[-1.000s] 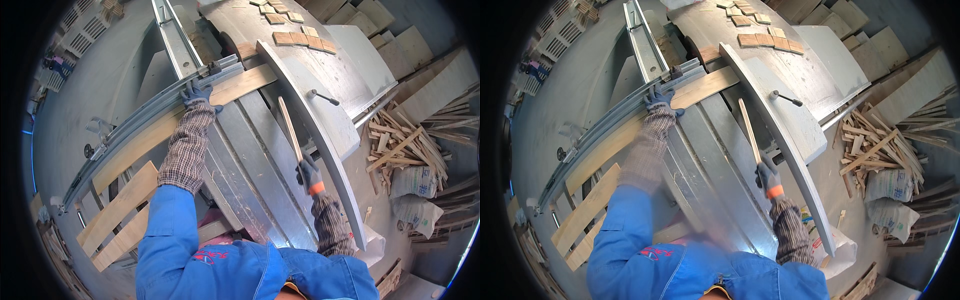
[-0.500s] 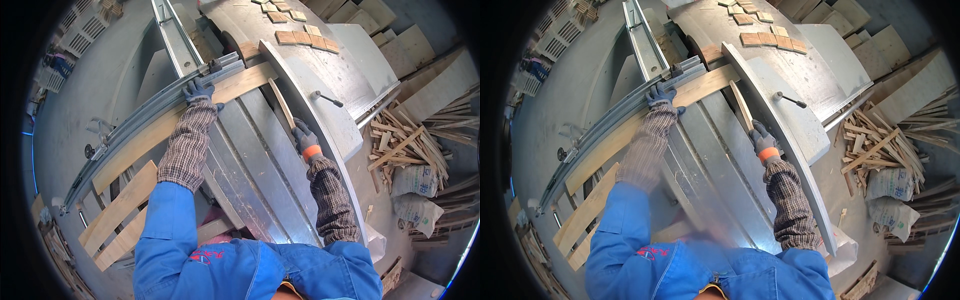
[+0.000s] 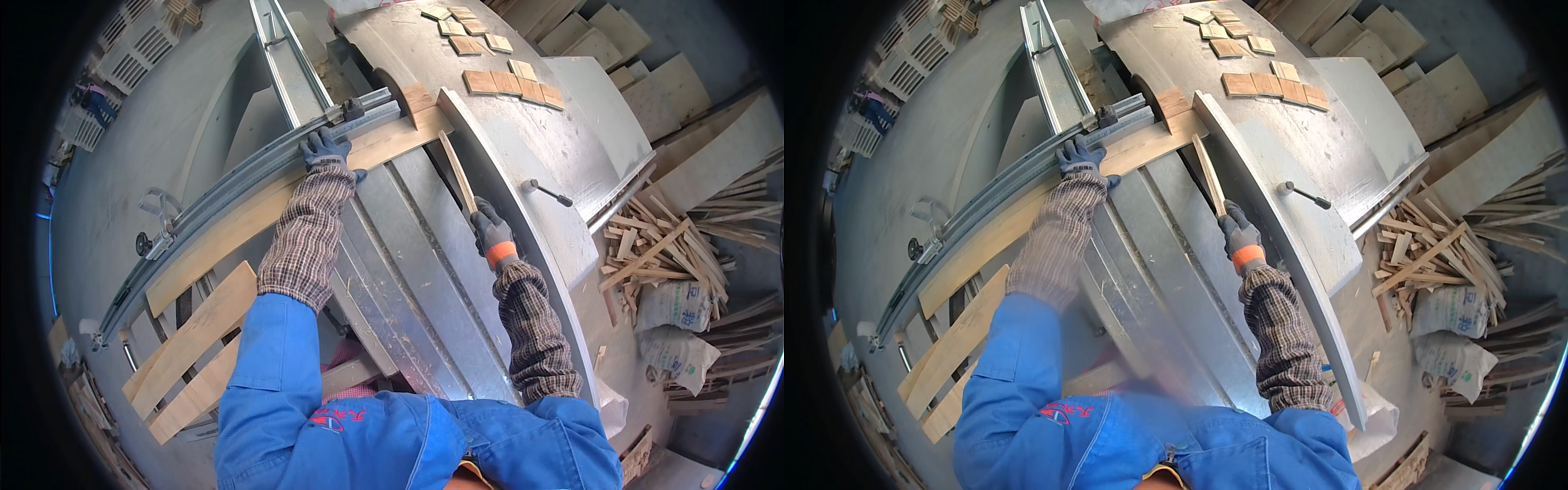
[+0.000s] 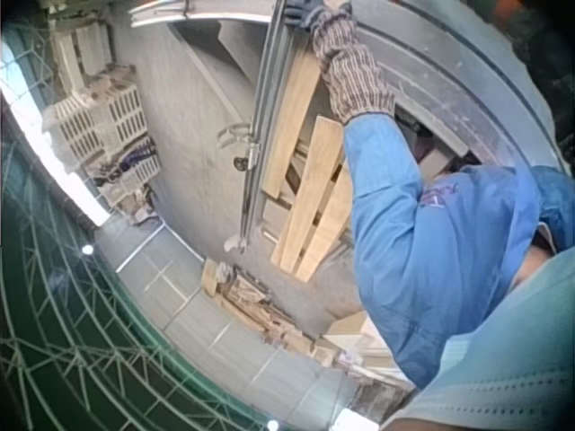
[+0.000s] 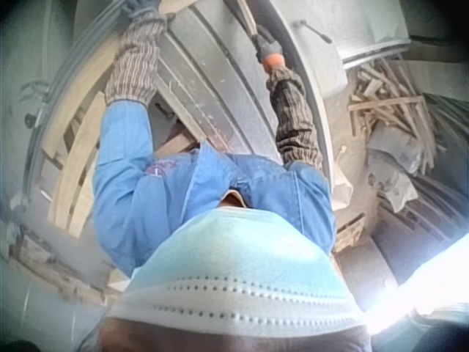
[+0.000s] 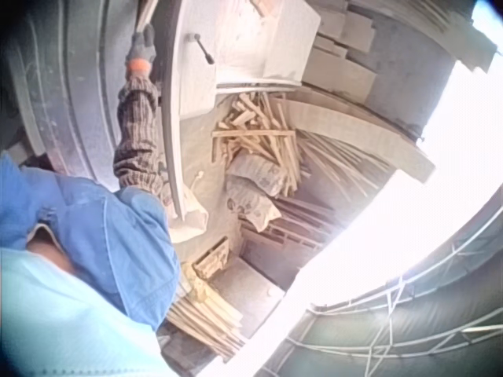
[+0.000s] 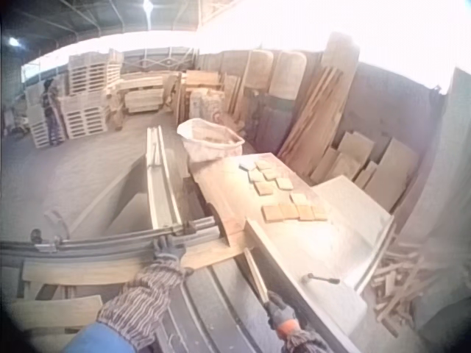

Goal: The person collects small wood scraps into a sack, then uses a table saw to cut longer planks into smaller pieces. The cut pieces are stacked on the saw table while offcuts are discarded.

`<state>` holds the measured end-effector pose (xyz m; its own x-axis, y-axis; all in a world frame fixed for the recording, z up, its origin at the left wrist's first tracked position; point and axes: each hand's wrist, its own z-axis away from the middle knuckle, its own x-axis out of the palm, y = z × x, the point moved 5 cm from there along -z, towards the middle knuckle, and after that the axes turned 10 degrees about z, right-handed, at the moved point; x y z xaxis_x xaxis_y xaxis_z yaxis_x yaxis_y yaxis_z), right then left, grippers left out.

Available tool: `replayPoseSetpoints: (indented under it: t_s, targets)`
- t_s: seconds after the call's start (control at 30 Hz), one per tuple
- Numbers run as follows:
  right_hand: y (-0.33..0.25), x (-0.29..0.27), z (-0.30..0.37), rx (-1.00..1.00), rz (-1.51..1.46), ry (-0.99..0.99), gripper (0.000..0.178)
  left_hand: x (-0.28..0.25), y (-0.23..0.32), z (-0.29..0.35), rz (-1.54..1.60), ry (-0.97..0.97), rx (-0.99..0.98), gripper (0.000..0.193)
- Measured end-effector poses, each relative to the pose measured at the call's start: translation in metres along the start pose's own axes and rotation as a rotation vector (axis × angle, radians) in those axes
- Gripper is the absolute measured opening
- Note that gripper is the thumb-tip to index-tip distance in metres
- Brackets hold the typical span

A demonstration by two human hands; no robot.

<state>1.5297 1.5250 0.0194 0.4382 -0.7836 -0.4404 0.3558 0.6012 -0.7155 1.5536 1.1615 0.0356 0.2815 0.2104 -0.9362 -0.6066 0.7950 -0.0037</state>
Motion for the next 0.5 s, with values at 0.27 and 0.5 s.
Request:
replayPoseSetpoints:
  t_s: [0.27, 0.5]
  targets:
    - [-0.005, 0.016, -0.038, -0.107, -0.073, 0.023, 0.047, 0.002, -0.006, -0.013, 0.001, 0.070, 0.017, 0.084]
    - [0.022, 0.029, -0.040, -0.054, -0.209, -0.064, 0.050, 0.004, -0.008, -0.023, 0.010, -0.015, -0.046, 0.093]
